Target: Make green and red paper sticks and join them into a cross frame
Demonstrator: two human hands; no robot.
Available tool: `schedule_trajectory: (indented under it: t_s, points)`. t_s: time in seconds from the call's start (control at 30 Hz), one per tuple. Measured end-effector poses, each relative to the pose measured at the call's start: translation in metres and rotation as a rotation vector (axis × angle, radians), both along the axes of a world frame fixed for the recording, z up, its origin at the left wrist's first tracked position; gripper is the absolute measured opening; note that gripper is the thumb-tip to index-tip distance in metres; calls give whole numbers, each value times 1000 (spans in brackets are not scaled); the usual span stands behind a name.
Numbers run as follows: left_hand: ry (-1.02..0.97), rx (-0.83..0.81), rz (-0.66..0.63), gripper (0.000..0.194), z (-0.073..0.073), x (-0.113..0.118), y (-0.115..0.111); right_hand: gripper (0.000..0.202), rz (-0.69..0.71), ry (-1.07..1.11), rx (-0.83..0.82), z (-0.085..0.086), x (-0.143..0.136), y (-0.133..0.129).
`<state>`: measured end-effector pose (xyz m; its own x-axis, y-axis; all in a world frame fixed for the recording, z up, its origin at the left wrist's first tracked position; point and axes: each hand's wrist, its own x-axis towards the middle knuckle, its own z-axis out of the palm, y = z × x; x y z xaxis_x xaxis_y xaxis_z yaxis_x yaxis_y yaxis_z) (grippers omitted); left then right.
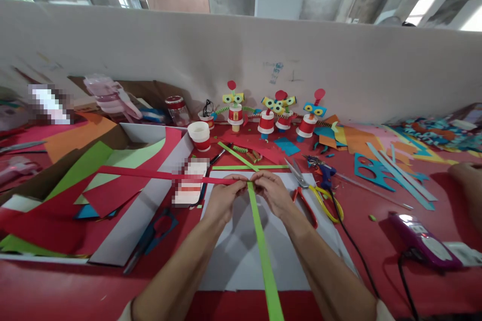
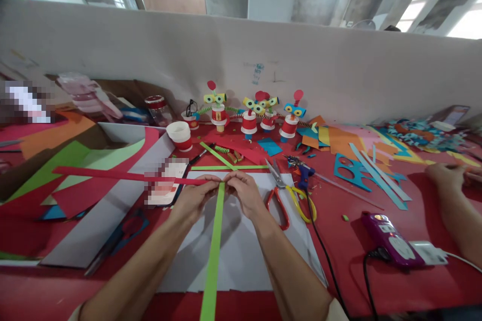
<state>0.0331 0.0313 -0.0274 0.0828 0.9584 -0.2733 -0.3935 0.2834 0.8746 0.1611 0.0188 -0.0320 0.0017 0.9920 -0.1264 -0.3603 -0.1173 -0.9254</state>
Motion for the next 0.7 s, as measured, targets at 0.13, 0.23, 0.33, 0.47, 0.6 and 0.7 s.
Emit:
schedule_trajectory:
  t_s: [0.13, 0.23, 0.33, 0.47, 0.6, 0.7]
  points:
    - [-12, 20, 24, 17, 4, 2, -2, 11, -20, -43, 21, 2, -1, -1]
    - [-39, 23, 45, 17, 6, 2, -3, 16, -37, -70, 40, 3, -2, 0]
    - [-94, 51, 46, 14, 7, 4, -3, 16, -65, -90, 67, 3, -2, 1]
    - [-120, 71, 52, 19, 6, 6, -5, 17, -105, -110, 121, 1, -3, 0]
    - [-77, 62, 77, 24, 7, 5, -7, 24, -155, -132, 136, 1, -4, -2]
    - [-57, 53, 26, 23, 7, 4, -7, 27, -186, -146, 110, 3, -5, -4]
